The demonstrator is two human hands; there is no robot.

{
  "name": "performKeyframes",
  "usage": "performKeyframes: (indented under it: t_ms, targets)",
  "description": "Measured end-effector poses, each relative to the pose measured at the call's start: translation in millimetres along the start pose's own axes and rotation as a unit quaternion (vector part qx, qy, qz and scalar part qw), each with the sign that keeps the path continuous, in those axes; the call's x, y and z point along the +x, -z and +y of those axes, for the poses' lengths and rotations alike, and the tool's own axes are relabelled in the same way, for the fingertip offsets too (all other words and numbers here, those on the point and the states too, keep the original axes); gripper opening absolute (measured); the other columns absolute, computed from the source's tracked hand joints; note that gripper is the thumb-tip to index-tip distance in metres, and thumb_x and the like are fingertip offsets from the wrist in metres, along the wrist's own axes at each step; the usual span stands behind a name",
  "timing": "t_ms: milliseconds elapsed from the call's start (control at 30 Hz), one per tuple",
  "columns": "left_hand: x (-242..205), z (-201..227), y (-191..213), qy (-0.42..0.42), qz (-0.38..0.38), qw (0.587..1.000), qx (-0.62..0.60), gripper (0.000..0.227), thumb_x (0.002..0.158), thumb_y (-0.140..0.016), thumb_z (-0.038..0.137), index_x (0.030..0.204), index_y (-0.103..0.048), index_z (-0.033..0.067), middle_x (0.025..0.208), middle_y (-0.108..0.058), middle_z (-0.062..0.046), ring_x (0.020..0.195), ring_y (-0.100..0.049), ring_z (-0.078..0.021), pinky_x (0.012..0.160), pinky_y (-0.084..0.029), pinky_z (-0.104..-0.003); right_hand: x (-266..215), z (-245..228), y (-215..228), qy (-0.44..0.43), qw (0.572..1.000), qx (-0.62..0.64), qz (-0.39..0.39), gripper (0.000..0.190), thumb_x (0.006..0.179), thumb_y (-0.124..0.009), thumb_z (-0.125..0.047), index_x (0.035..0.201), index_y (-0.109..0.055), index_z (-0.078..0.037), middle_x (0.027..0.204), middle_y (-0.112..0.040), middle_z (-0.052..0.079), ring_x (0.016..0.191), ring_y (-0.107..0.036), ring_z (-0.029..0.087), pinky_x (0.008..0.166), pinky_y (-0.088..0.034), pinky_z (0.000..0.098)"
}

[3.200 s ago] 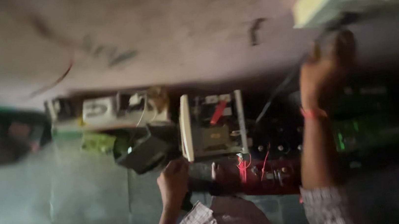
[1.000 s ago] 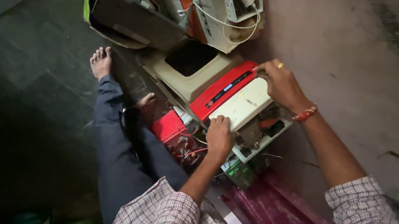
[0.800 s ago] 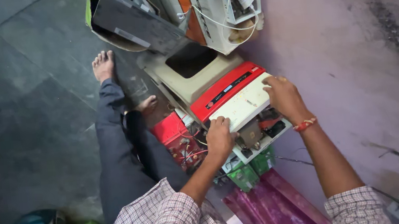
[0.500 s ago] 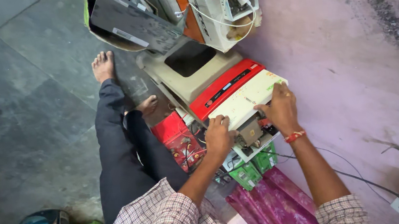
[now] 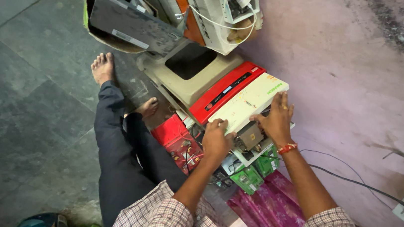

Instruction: The person uses a wrench to tighten nuts on a red battery terminal, then connects a black cable to the terminal and secures it. Finally, they plug a power cord into a wall socket.

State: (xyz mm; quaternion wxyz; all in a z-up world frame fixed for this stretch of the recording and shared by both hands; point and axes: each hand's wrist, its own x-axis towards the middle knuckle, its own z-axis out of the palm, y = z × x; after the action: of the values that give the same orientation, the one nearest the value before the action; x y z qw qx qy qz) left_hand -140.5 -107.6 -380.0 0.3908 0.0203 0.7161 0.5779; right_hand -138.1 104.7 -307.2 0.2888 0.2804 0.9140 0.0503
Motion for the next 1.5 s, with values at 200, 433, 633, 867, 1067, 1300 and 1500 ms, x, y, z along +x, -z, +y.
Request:
performKeyframes:
  t_ms: [200,433,633,867,1067,1300,1500]
  targets:
    - [-1,2,3,0.036,-0.014,0.999,-0.004,0.050,0.074,-0.086,0.025,0.118,-0.072,0.0044,0.118,-0.069,-0.010,0.111,-0.062,-0.0318,0.092,-0.051,-0.042,-1,0,-3,0.010,1.000,-0.005,0.004,0.118,0.066,-0.089,-0.052,0.147,-0.038,0.017,0.155,-0.036,0.037,0.154,-0.023,0.043,0.119,-0.015,0.0663]
    - [-1,12,3,0.053,0.000,0.999,0.001,0.049,0.074,-0.085,0.020,0.118,-0.072,0.0041,0.119,-0.068,-0.010,0.111,-0.061,-0.0324,0.091,-0.051,-0.043,-1,-4,-2,0.009,1.000,-0.007,0.007,0.116,0.066,-0.089,-0.051,0.146,-0.039,0.017,0.155,-0.037,0.037,0.154,-0.024,0.043,0.119,-0.016,0.0665]
    - [-1,14,4,0.052,-0.009,0.999,0.008,0.046,0.076,-0.083,0.019,0.118,-0.071,0.0038,0.119,-0.068,-0.010,0.111,-0.061,-0.0328,0.091,-0.051,-0.044,2,-3,-3,0.007,1.000,-0.014,0.006,0.116,0.066,-0.090,-0.050,0.146,-0.039,0.017,0.154,-0.036,0.039,0.153,-0.023,0.043,0.118,-0.016,0.0655]
    - [-2,11,2,0.036,-0.012,0.999,0.009,0.043,0.079,-0.082,0.017,0.117,-0.070,0.0033,0.118,-0.067,-0.010,0.110,-0.060,-0.0338,0.090,-0.051,-0.044,0,-4,-2,0.006,1.000,-0.006,-0.003,0.116,0.066,-0.089,-0.050,0.146,-0.040,0.018,0.153,-0.039,0.037,0.155,-0.023,0.042,0.120,-0.017,0.0649]
    - [-2,10,0,0.027,-0.011,0.999,0.019,0.044,0.078,-0.082,0.018,0.117,-0.070,0.0021,0.118,-0.067,-0.011,0.109,-0.061,-0.0345,0.091,-0.051,-0.045,1,-5,7,0.013,1.000,0.000,-0.012,0.119,0.061,-0.094,-0.048,0.144,-0.040,0.018,0.151,-0.040,0.039,0.153,-0.023,0.043,0.119,-0.019,0.0640]
    - [0,9,1,0.026,-0.014,0.999,0.022,0.045,0.077,-0.083,0.018,0.116,-0.070,0.0023,0.117,-0.067,-0.011,0.109,-0.061,-0.0347,0.091,-0.051,-0.045,4,-7,9,0.034,0.997,-0.067,-0.028,0.124,0.051,-0.097,-0.041,0.143,-0.041,0.020,0.147,-0.046,0.037,0.151,-0.027,0.044,0.118,-0.023,0.0611]
    - [1,6,3,0.007,-0.012,0.999,0.036,0.045,0.076,-0.084,0.019,0.115,-0.070,0.0018,0.116,-0.067,-0.013,0.106,-0.061,-0.0355,0.089,-0.050,-0.045,10,-5,6,0.068,0.991,-0.114,-0.009,0.120,0.049,-0.095,-0.051,0.136,-0.051,0.019,0.139,-0.056,0.036,0.146,-0.038,0.043,0.114,-0.030,0.0576]
